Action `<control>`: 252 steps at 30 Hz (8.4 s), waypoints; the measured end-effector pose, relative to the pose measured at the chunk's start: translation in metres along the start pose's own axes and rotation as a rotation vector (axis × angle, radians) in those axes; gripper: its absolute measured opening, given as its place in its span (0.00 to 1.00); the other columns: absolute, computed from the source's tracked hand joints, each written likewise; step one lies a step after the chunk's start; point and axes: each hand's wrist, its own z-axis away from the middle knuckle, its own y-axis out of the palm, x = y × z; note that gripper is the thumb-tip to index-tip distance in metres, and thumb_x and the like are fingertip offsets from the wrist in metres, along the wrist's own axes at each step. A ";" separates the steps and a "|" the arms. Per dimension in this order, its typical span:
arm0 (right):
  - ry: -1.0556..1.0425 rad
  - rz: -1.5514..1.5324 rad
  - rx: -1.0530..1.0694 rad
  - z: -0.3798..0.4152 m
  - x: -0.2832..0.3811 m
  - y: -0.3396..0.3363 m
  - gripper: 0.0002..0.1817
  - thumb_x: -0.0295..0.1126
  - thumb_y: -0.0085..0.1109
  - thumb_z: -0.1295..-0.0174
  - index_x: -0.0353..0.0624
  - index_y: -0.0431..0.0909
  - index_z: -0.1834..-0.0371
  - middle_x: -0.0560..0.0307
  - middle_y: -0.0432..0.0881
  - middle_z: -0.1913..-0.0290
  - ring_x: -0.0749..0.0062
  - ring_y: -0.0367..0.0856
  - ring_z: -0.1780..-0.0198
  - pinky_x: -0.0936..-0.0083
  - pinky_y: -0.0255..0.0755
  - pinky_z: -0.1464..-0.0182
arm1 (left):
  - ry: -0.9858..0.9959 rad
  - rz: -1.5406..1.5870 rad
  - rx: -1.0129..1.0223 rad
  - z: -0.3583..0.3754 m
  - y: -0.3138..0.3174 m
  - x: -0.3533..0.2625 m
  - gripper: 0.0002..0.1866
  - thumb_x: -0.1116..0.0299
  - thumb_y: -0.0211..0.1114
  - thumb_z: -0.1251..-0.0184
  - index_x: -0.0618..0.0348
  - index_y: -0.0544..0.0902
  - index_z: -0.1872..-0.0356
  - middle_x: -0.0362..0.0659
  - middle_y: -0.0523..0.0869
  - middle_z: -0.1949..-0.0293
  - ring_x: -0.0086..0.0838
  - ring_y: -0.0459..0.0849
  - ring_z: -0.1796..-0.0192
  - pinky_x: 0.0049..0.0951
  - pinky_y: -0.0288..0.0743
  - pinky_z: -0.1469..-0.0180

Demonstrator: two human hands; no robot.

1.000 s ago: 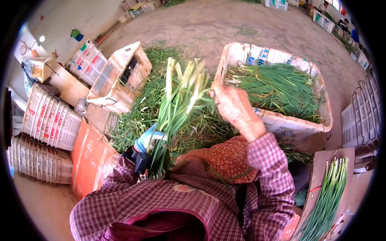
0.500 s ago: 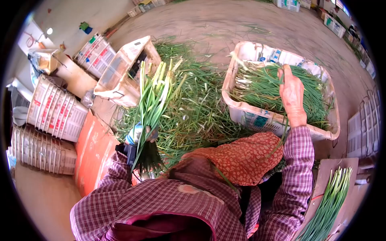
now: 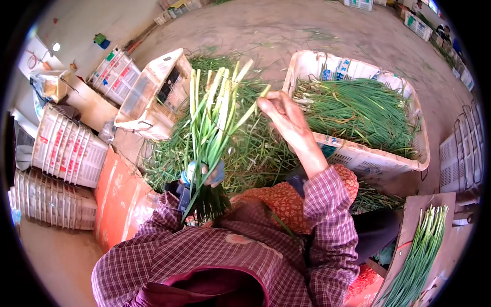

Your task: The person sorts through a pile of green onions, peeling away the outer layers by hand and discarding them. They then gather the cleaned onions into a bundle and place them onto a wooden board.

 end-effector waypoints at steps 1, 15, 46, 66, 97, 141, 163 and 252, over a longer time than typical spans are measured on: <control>-0.019 -0.065 0.066 -0.007 -0.006 0.004 0.26 0.54 0.55 0.34 0.41 0.75 0.48 0.53 0.79 0.47 0.63 0.77 0.44 0.68 0.76 0.48 | -0.006 -0.005 -0.004 -0.003 0.006 0.001 0.22 0.66 0.68 0.46 0.65 0.76 0.51 0.43 0.75 0.80 0.29 0.72 0.83 0.31 0.68 0.80; -0.590 0.104 -0.895 0.005 0.048 -0.124 0.11 0.36 0.53 0.29 0.42 0.76 0.52 0.63 0.78 0.61 0.87 0.75 0.66 0.87 0.70 0.67 | -0.001 -0.140 -0.073 0.009 -0.009 -0.003 0.21 0.60 0.70 0.42 0.65 0.78 0.53 0.45 0.79 0.72 0.25 0.72 0.83 0.28 0.67 0.78; -0.001 0.056 -0.374 -0.009 0.042 -0.094 0.12 0.44 0.56 0.33 0.49 0.75 0.56 0.71 0.69 0.72 0.92 0.60 0.80 0.92 0.48 0.84 | 0.250 -0.236 -0.567 0.043 -0.060 -0.031 0.14 0.58 0.64 0.41 0.59 0.75 0.67 0.38 0.70 0.75 0.25 0.71 0.74 0.29 0.69 0.67; -0.044 -0.034 -0.064 -0.004 0.020 0.004 0.09 0.35 0.65 0.38 0.42 0.78 0.63 0.68 0.77 0.74 0.86 0.73 0.78 0.85 0.67 0.75 | 0.296 -0.657 -0.393 -0.104 0.093 -0.036 0.15 0.68 0.66 0.40 0.62 0.80 0.53 0.38 0.83 0.66 0.19 0.78 0.69 0.21 0.72 0.66; -0.441 0.340 -0.302 0.006 0.019 0.014 0.06 0.30 0.63 0.38 0.40 0.82 0.62 0.64 0.79 0.75 0.84 0.71 0.78 0.82 0.67 0.75 | 0.094 -0.319 -0.486 -0.084 0.066 -0.046 0.22 0.70 0.70 0.48 0.62 0.77 0.51 0.44 0.83 0.64 0.30 0.82 0.67 0.29 0.79 0.62; 0.022 -0.127 -0.025 -0.014 0.010 0.019 0.11 0.40 0.64 0.38 0.45 0.80 0.64 0.74 0.68 0.77 0.90 0.60 0.80 0.86 0.52 0.80 | -0.016 -0.456 -0.465 -0.057 0.050 -0.023 0.24 0.57 0.69 0.44 0.61 0.78 0.51 0.43 0.84 0.67 0.25 0.80 0.71 0.23 0.73 0.69; -0.321 0.133 -0.346 -0.014 -0.013 -0.021 0.11 0.41 0.62 0.36 0.51 0.76 0.54 0.71 0.75 0.73 0.90 0.69 0.77 0.87 0.64 0.76 | 0.217 -0.488 -0.519 -0.011 -0.013 -0.080 0.30 0.61 0.67 0.45 0.59 0.73 0.40 0.51 0.82 0.51 0.26 0.81 0.69 0.28 0.80 0.65; -0.214 -0.165 -0.611 -0.005 0.019 -0.113 0.19 0.49 0.48 0.29 0.44 0.76 0.55 0.60 0.79 0.70 0.77 0.80 0.67 0.77 0.78 0.64 | 0.204 -0.319 -0.648 0.002 -0.008 -0.028 0.14 0.61 0.60 0.33 0.62 0.77 0.55 0.42 0.79 0.78 0.27 0.78 0.77 0.28 0.74 0.71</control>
